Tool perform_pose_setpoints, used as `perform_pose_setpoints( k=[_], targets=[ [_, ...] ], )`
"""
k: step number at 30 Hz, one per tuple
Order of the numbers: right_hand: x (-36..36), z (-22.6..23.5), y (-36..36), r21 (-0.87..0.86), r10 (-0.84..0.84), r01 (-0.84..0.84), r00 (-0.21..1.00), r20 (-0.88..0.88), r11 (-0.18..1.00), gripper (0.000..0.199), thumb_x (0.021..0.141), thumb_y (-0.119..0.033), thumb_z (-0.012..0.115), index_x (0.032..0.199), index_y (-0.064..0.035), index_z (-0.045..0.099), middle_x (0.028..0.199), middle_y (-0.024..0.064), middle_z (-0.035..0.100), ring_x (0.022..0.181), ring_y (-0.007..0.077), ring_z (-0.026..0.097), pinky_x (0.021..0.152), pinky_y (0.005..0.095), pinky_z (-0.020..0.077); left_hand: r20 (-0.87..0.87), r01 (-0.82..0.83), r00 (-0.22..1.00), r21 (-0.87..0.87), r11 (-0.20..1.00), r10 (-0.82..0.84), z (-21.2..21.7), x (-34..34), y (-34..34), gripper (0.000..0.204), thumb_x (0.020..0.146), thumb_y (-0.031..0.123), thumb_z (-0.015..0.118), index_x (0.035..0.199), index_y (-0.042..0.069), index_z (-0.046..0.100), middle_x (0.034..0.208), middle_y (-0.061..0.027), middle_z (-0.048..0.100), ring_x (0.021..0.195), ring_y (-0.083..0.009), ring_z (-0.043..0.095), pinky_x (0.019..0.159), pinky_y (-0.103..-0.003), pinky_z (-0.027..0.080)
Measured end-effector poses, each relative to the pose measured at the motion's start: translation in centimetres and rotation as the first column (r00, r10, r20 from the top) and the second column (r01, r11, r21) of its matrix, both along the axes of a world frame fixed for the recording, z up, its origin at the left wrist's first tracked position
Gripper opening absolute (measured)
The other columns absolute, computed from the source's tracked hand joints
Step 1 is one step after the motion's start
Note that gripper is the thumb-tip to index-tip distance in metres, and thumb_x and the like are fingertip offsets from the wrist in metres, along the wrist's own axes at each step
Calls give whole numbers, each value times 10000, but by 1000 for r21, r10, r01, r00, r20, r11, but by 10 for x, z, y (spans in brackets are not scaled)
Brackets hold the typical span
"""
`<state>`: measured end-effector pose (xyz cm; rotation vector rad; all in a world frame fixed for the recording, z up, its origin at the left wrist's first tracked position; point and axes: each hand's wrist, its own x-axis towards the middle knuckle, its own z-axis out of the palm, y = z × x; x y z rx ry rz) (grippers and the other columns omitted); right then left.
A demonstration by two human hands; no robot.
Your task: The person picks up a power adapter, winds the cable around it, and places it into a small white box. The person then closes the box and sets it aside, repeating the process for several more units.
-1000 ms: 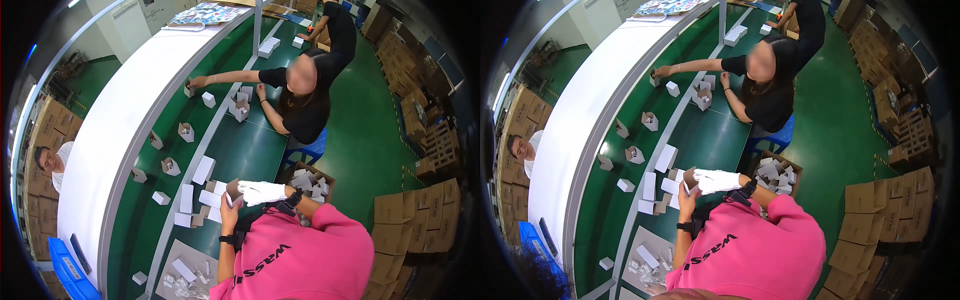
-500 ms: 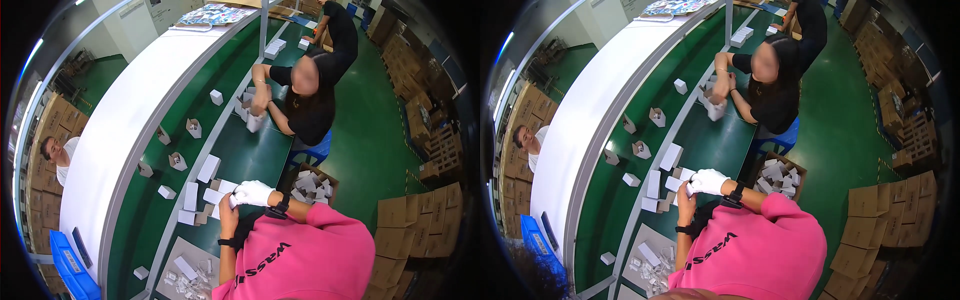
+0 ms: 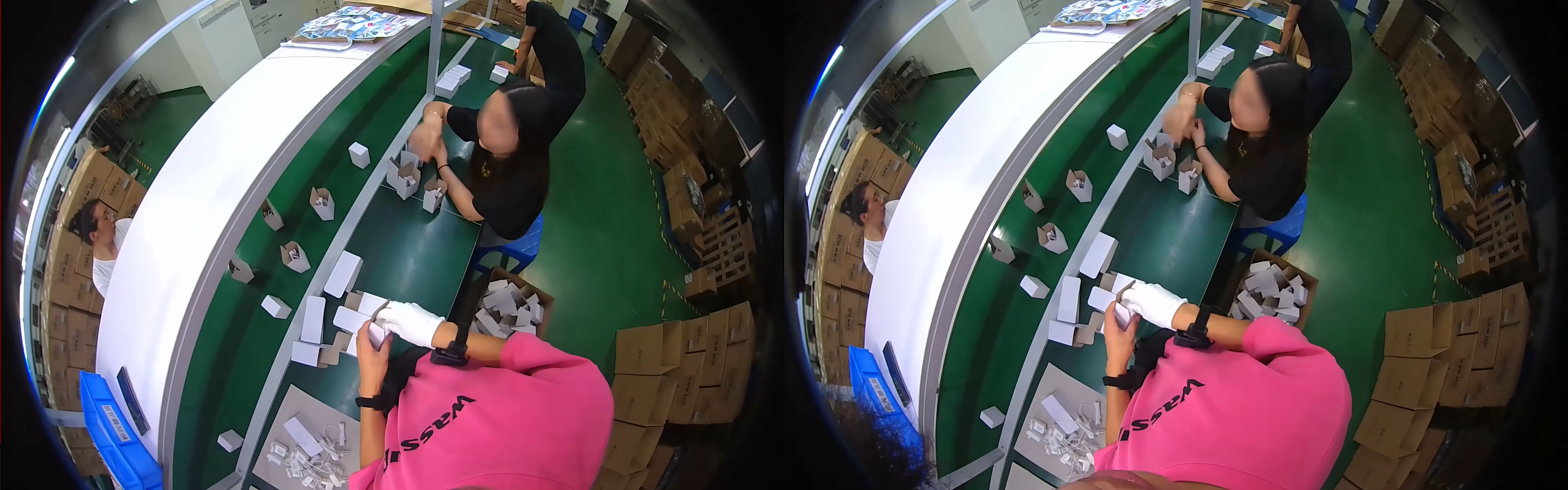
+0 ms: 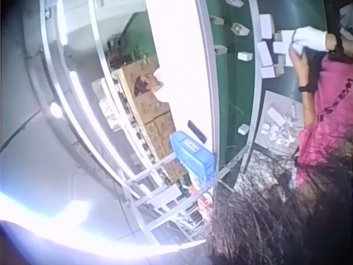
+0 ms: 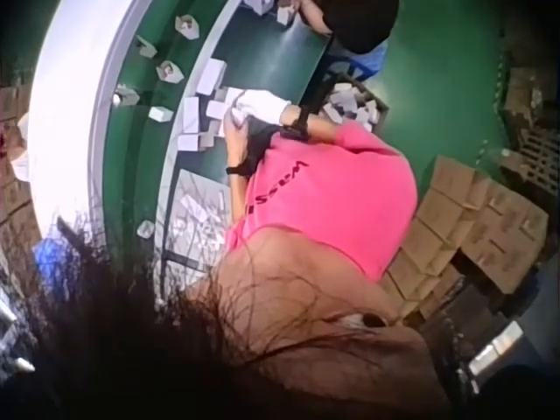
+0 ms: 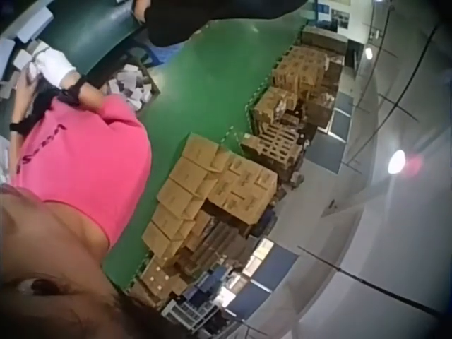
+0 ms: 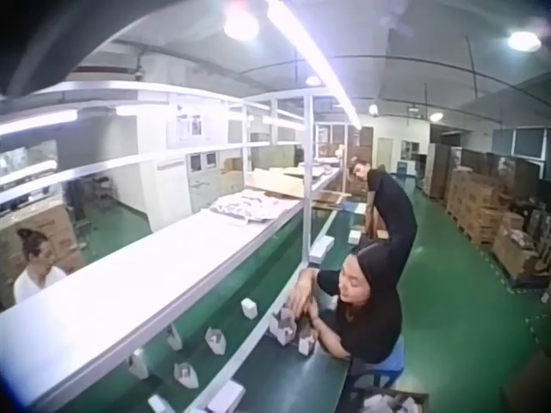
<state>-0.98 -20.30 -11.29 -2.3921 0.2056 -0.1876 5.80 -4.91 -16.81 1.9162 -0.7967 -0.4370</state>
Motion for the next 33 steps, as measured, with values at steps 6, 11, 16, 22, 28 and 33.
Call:
perform_pose_setpoints(
  k=[6,11,16,22,28,33],
  targets=[
    [3,-11,18,-219,57,-30,991,117,975,219,762,-104,567,973,-63,604,962,145,615,829,317,618,707,396,523,-22,-37,999,-73,997,35,20,1,7,550,748,49,694,1245,5,463,1191,-198,531,1105,-352,521,953,-381,405],
    [-2,19,32,-285,67,17,957,282,958,212,737,-70,577,946,-76,613,869,121,617,764,291,626,651,359,531,-117,-152,983,-103,983,139,19,0,16,559,773,71,687,1269,-7,441,1220,-198,529,1133,-324,523,966,-374,400],
    [-3,29,46,-262,36,91,895,445,961,188,747,-78,572,929,-78,616,791,101,614,708,268,630,600,339,528,-268,-199,952,-180,963,146,22,-4,20,572,786,82,681,1286,-14,422,1218,-181,531,1154,-280,510,970,-361,399],
    [2,24,62,-306,61,57,930,364,950,148,755,-100,574,899,-89,608,782,102,616,716,271,636,592,358,521,-307,-236,937,-211,949,164,40,-9,37,575,788,16,644,1305,15,393,1238,-133,476,1178,-249,465,967,-374,423],
    [15,41,68,-260,232,-169,944,233,951,93,809,-104,541,884,-67,584,801,103,616,721,308,624,606,407,511,-196,-285,952,-276,918,237,-20,1,52,590,735,32,682,1268,-14,432,1205,-151,513,1120,-298,501,974,-363,387],
    [14,37,62,-142,183,-151,952,245,978,231,791,-77,571,1020,-52,561,856,120,612,794,298,619,697,379,515,132,-311,941,-40,950,313,6,28,81,627,724,120,716,1290,76,450,1280,-149,484,1120,-331,486,1002,-412,369]
  ],
)
